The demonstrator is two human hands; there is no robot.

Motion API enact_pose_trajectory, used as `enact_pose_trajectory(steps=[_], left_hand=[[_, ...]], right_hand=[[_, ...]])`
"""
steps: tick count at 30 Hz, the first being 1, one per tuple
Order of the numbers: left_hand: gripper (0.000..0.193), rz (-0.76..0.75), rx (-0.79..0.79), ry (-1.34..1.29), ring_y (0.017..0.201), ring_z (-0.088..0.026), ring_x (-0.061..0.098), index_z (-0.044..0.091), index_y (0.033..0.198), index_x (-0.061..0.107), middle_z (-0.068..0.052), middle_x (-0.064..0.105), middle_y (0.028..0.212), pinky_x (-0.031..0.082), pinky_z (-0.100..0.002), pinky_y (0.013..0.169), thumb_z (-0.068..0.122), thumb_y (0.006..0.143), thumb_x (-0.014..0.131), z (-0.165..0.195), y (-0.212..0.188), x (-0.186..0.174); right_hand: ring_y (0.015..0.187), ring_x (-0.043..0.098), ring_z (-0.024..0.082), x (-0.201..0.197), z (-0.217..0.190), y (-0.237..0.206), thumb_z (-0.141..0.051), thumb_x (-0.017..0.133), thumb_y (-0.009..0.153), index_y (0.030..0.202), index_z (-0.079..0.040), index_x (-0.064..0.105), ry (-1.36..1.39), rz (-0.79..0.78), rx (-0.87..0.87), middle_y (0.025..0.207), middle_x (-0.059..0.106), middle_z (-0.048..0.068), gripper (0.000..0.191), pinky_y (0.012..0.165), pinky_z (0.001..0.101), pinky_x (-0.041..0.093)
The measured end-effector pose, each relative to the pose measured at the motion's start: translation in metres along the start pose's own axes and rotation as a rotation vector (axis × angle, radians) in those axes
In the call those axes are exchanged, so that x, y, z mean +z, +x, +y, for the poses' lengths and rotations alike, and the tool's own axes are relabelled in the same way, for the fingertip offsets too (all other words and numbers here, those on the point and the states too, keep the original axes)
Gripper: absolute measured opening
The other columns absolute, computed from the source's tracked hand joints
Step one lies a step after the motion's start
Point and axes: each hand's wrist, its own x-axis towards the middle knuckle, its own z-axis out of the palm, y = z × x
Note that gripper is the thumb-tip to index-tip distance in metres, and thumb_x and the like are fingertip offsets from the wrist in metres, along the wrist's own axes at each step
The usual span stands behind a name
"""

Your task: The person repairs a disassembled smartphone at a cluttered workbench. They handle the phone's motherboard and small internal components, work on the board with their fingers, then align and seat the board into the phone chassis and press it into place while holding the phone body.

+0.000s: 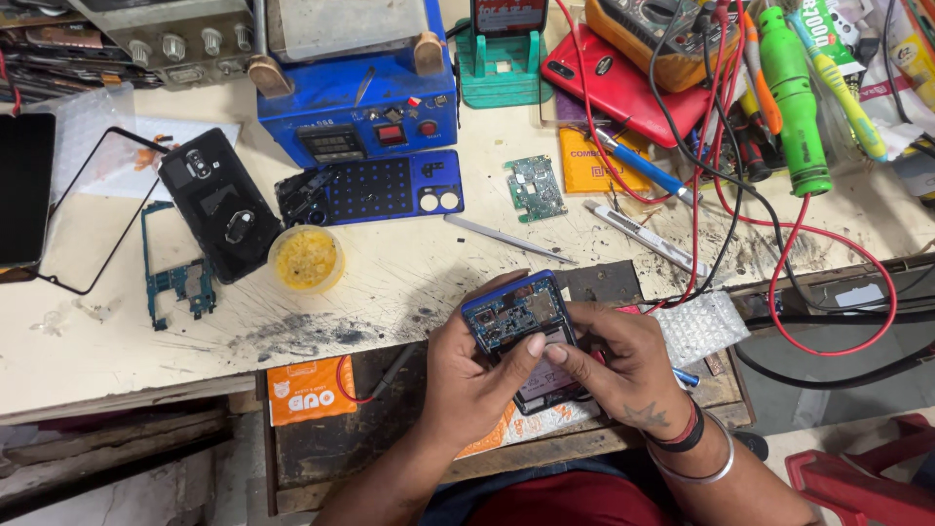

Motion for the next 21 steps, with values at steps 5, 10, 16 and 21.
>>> enact_pose_trajectory(steps=[5, 10, 16, 21], left_hand=[[0.041, 0.028, -0.008, 0.017, 0.107, -0.011, 0.068, -0.005, 0.137, 0.059, -0.010, 0.074, 0.117, 0.057, -0.028, 0.095, 0.007, 0.101, 0.071, -0.003, -0.002, 0.000], [0.035, 0.033, -0.039, -0.069, 0.103, -0.010, 0.069, -0.004, 0.132, 0.059, -0.009, 0.074, 0.113, 0.057, -0.027, 0.091, 0.005, 0.100, 0.070, -0.008, -0.005, -0.001], [0.033, 0.020, -0.055, -0.130, 0.102, -0.010, 0.069, -0.004, 0.130, 0.058, -0.008, 0.074, 0.111, 0.058, -0.027, 0.090, 0.005, 0.100, 0.070, -0.013, -0.005, -0.003], [0.033, 0.018, -0.074, -0.166, 0.102, -0.010, 0.069, -0.004, 0.130, 0.059, -0.009, 0.074, 0.112, 0.057, -0.027, 0.090, 0.005, 0.100, 0.071, -0.012, -0.006, -0.002]], right_hand=[[0.066, 0.070, 0.011, 0.001, -0.001, 0.001, -0.014, 0.080, 0.086, 0.115, 0.000, 0.072, -0.010, 0.005, -0.019, 0.085, 0.077, 0.007, 0.034, 0.060, 0.0253, 0.053], [0.067, 0.070, 0.010, 0.002, -0.002, 0.000, -0.014, 0.080, 0.086, 0.115, 0.000, 0.071, -0.003, 0.009, -0.021, 0.084, 0.077, 0.007, 0.033, 0.060, 0.0250, 0.054], [0.064, 0.068, 0.010, 0.002, -0.001, -0.001, -0.012, 0.080, 0.085, 0.114, 0.000, 0.071, -0.026, 0.020, -0.045, 0.084, 0.077, 0.007, 0.033, 0.057, 0.0250, 0.051], [0.063, 0.067, 0.009, 0.003, 0.000, -0.002, -0.012, 0.080, 0.084, 0.114, 0.000, 0.071, -0.020, 0.025, -0.026, 0.081, 0.076, 0.006, 0.033, 0.057, 0.0246, 0.051]])
